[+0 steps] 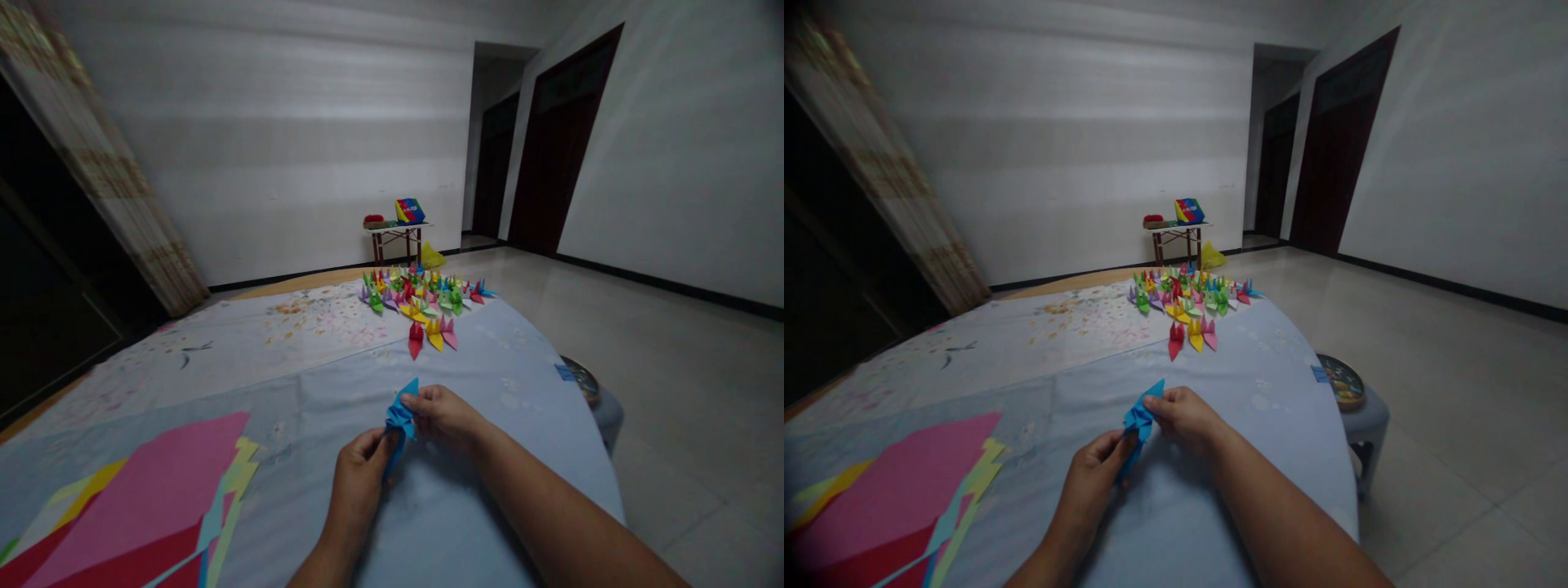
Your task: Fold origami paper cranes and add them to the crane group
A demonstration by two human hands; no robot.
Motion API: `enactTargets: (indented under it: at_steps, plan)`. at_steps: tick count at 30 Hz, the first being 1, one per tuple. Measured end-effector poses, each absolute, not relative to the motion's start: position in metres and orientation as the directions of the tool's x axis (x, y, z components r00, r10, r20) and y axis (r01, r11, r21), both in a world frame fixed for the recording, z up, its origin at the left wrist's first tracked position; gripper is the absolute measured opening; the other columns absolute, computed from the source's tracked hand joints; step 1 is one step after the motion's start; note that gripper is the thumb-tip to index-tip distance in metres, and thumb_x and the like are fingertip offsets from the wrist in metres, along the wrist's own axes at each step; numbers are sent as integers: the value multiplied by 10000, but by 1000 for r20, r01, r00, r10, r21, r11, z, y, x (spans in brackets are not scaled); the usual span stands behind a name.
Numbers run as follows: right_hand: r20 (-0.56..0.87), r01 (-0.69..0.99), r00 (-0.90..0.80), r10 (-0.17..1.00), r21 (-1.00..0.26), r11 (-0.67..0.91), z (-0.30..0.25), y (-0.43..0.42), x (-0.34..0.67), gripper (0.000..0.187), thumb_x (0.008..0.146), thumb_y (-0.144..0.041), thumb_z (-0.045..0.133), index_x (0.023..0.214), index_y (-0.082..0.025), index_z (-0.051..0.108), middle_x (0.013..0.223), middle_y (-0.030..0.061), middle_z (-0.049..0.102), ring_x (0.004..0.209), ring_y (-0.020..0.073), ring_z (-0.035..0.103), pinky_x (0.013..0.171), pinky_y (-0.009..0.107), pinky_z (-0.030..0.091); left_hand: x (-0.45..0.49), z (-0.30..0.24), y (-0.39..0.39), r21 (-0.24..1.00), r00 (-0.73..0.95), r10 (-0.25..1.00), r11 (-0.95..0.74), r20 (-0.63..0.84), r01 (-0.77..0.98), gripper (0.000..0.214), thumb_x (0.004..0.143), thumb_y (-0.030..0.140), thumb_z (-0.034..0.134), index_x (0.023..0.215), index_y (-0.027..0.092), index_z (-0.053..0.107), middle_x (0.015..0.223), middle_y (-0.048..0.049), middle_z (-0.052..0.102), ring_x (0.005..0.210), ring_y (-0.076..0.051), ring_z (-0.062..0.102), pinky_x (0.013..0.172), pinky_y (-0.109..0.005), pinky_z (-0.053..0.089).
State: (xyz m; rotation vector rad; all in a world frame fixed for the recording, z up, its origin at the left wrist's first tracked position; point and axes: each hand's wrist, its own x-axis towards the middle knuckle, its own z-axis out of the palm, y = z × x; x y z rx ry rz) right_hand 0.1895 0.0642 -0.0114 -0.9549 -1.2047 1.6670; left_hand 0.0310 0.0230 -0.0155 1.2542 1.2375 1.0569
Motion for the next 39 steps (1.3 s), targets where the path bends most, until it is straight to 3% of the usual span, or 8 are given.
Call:
enactTargets:
  at_steps: [7,13,29,39]
  plan:
    - [-159,-310,-378,912,-906,-287,-4,59,188,392,608,-487,705,586,-134,533,488,-37,471,446,59,378,469,213,246,30,-17,25,995,96,992,74,-81,74,484,591,566,655,779,123,700,529,25,495,457,-88,393,404,-186,331]
    - [-174,-350,-383,907,-882,-317,-3,60,189,392,599,-444,722,536,-143,480,436,-73,375,408,41,293,445,214,187,30,-14,24,995,97,992,69,-76,74,453,589,541,668,755,122,706,535,16,517,484,-93,406,450,-192,324]
    - [-200,-324,-357,912,-890,-321,-8,62,188,386,627,-440,704,539,-149,465,423,-81,355,388,36,262,423,213,165,31,-5,22,995,126,987,101,-101,11,391,579,490,687,724,127,706,554,18,550,520,-98,426,496,-199,312]
    - [-153,-302,-350,924,-915,-266,-10,66,195,396,656,-467,668,555,-158,442,436,-82,359,381,36,268,409,211,156,27,-10,26,990,197,973,134,-125,-38,381,620,452,687,805,119,685,587,21,533,517,-76,407,481,-179,305]
